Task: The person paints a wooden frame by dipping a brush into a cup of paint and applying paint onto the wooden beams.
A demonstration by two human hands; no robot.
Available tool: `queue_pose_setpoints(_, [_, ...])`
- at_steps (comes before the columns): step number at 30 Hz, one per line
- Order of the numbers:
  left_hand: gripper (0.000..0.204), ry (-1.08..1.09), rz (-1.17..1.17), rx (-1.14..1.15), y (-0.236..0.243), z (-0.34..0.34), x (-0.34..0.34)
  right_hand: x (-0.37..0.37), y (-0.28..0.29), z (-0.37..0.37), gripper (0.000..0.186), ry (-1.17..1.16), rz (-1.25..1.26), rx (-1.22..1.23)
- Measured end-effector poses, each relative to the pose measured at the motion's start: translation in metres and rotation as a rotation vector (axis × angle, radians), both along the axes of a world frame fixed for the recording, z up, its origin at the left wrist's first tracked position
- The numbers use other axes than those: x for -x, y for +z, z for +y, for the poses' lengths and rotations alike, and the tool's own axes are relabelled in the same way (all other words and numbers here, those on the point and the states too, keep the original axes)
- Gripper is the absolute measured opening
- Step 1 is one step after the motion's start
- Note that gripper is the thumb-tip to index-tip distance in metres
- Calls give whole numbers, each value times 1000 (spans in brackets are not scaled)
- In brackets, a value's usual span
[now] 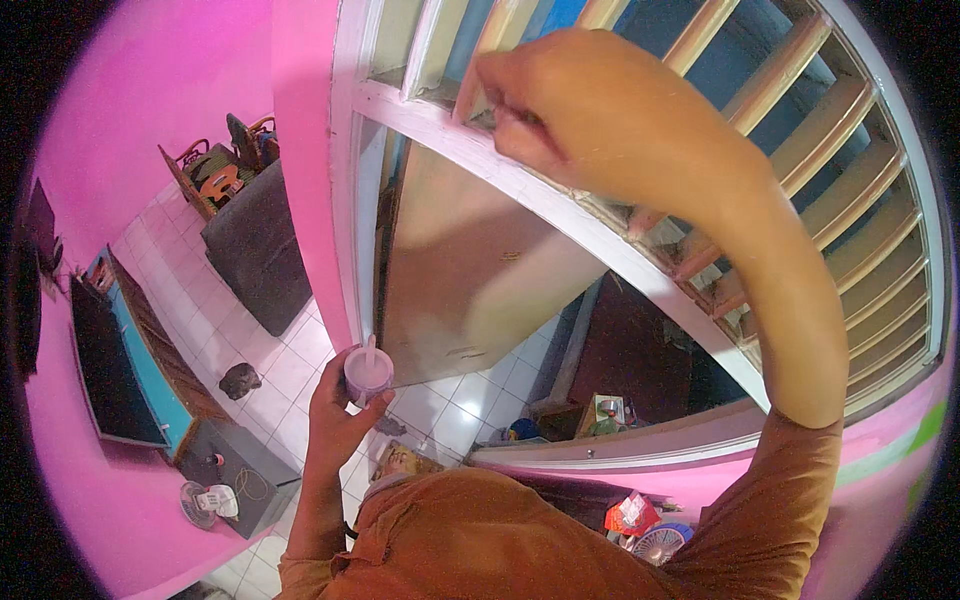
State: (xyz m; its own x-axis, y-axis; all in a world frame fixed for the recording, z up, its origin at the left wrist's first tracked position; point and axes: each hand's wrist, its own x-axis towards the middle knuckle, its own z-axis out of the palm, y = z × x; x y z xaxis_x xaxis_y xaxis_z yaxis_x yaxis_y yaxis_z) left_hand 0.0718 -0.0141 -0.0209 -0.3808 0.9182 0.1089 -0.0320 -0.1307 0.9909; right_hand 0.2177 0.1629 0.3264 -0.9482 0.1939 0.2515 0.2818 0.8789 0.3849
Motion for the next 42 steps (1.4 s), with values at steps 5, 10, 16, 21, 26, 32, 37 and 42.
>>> queue_pose_setpoints(5, [73,18,-26,14,-2,0,-5,9,3,-13,13,-197,144,271])
queue_pose_setpoints(10, [73,33,-21,15,-1,-1,-11,-7,2,-3,18,-33,-10,49])
queue_pose_setpoints(16, [71,2,-45,23,2,3,-15,-12,-1,0,14,10,86,15])
queue_pose_setpoints(21, [69,5,-13,11,4,3,-17,-37,4,-4,16,47,-6,29])
queue_pose_setpoints(26, [68,-20,-8,-1,8,8,-21,-43,4,-4,19,64,45,34])
queue_pose_setpoints(32, [68,-29,4,-5,10,8,-26,-53,10,-11,20,-26,-8,84])
queue_pose_setpoints(37, [68,-33,0,-20,9,8,-27,-38,0,-3,17,56,23,34])
queue_pose_setpoints(42, [68,-26,-5,-2,10,6,-28,-52,9,-7,17,85,-25,-8])
